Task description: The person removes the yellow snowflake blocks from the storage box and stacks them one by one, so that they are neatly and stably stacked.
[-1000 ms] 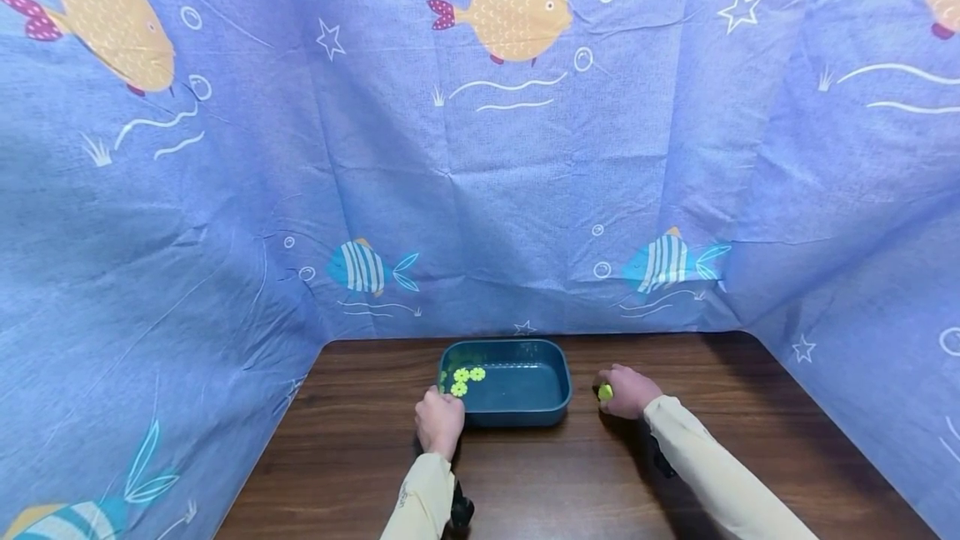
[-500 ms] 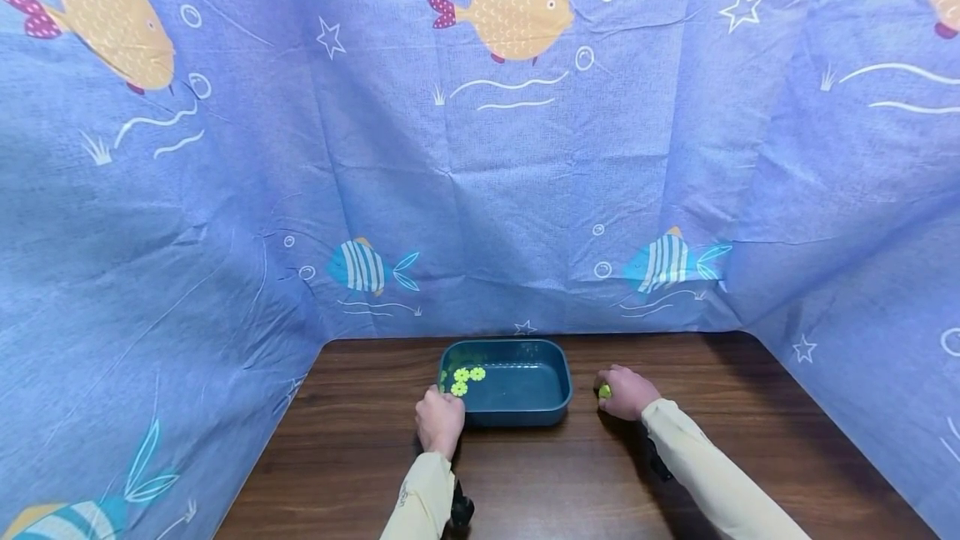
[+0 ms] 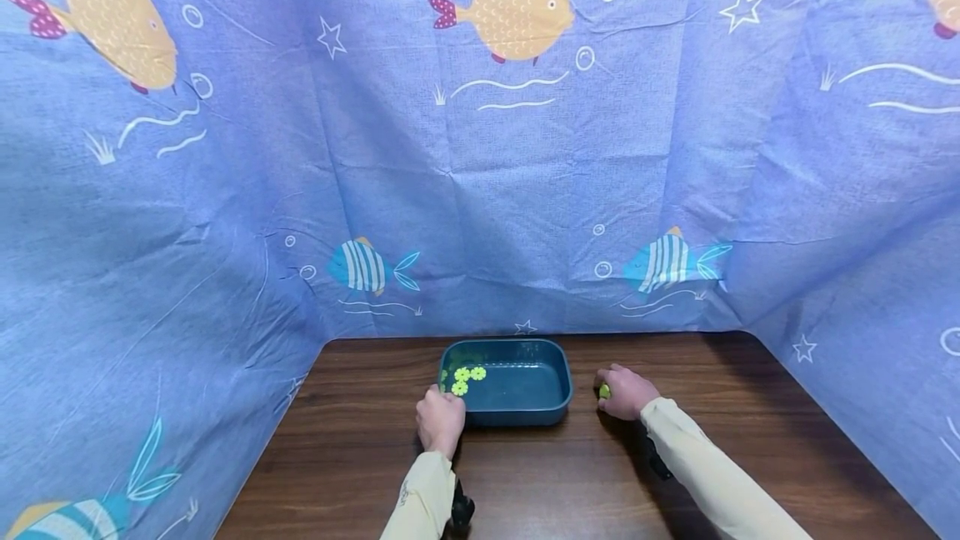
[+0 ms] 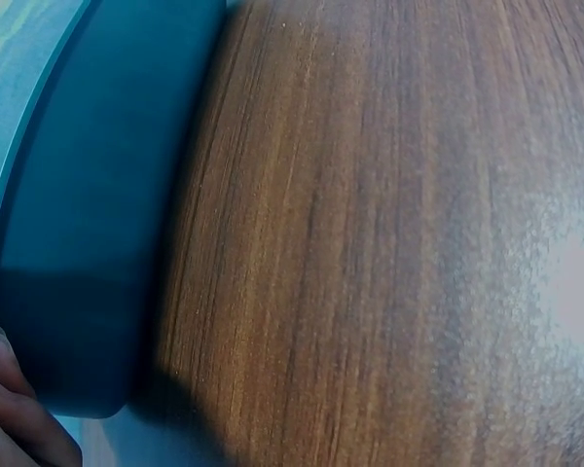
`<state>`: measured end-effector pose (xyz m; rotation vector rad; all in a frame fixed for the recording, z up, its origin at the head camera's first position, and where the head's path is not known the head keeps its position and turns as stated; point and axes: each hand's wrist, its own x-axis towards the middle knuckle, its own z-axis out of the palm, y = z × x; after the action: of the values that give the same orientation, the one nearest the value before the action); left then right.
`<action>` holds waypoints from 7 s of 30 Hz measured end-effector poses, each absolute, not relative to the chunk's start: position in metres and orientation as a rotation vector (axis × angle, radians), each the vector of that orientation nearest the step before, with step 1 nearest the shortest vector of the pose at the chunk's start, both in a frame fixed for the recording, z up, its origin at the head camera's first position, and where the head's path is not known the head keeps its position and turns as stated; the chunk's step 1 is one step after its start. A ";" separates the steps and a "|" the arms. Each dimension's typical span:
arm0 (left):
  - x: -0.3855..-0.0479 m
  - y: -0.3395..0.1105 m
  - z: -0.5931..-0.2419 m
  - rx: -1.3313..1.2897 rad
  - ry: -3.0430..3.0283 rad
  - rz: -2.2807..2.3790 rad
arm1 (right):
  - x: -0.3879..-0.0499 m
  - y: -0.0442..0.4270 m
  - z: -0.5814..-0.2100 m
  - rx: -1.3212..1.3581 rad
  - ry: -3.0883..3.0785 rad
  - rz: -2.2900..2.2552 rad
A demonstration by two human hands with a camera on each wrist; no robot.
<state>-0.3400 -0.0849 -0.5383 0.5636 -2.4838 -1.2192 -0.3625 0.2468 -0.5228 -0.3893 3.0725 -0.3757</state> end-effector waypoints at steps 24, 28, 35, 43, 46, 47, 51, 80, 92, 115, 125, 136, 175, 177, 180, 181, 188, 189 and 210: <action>-0.340 -0.085 -0.538 0.566 -2.481 -1.243 | -0.366 0.250 -0.528 -0.373 3.054 -0.385; -0.339 -0.086 -0.540 0.559 -2.482 -1.246 | -0.366 0.250 -0.530 -0.377 3.053 -0.396; -0.340 -0.086 -0.539 0.555 -2.476 -1.242 | -0.365 0.246 -0.524 -0.328 3.028 -0.381; -0.340 -0.087 -0.539 0.561 -2.485 -1.246 | -0.379 0.232 -0.518 -0.262 3.197 -0.340; -0.341 -0.087 -0.540 0.556 -2.485 -1.242 | -0.385 0.217 -0.510 -0.296 3.318 -0.373; -0.342 -0.087 -0.540 0.554 -2.485 -1.241 | -0.386 0.211 -0.506 -0.325 3.360 -0.394; -0.343 -0.087 -0.541 0.538 -2.484 -1.235 | -0.392 0.179 -0.489 -0.459 3.460 -0.464; -0.345 -0.086 -0.539 0.550 -2.473 -1.215 | -0.397 0.043 -0.517 -0.470 2.838 -0.284; -0.344 -0.084 -0.541 0.564 -2.477 -1.220 | -0.387 0.063 -0.498 -0.401 2.866 -0.172; -0.343 -0.085 -0.540 0.584 -2.472 -1.265 | -0.407 0.112 -0.523 -0.471 3.051 -0.323; -0.343 -0.084 -0.543 0.584 -2.459 -1.259 | -0.407 0.105 -0.529 -0.329 2.991 -0.469; -0.343 -0.085 -0.541 0.588 -2.473 -1.246 | -0.395 0.115 -0.514 -0.499 3.003 -0.670; -0.346 -0.087 -0.542 0.584 -2.491 -1.249 | -0.384 0.283 -0.515 -0.118 2.759 -1.270; -0.347 -0.087 -0.542 0.587 -2.492 -1.252 | -0.382 0.284 -0.516 -0.114 2.727 -1.271; -0.347 -0.087 -0.542 0.587 -2.493 -1.256 | -0.380 0.285 -0.517 -0.089 2.695 -1.275; -0.347 -0.087 -0.541 0.588 -2.493 -1.257 | -0.379 0.285 -0.518 -0.091 2.692 -1.274; -0.345 -0.087 -0.540 0.596 -2.495 -1.263 | -0.376 0.284 -0.520 -0.086 2.710 -1.261; -0.344 -0.086 -0.539 0.595 -2.496 -1.265 | -0.376 0.284 -0.521 -0.076 2.714 -1.259; -0.344 -0.085 -0.540 0.593 -2.498 -1.254 | -0.376 0.275 -0.514 -0.252 2.906 -0.724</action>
<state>-0.3436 -0.0851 -0.5404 0.5925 -2.4979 -1.2544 -0.3763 0.2747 -0.5139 -0.2519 2.9063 -0.7243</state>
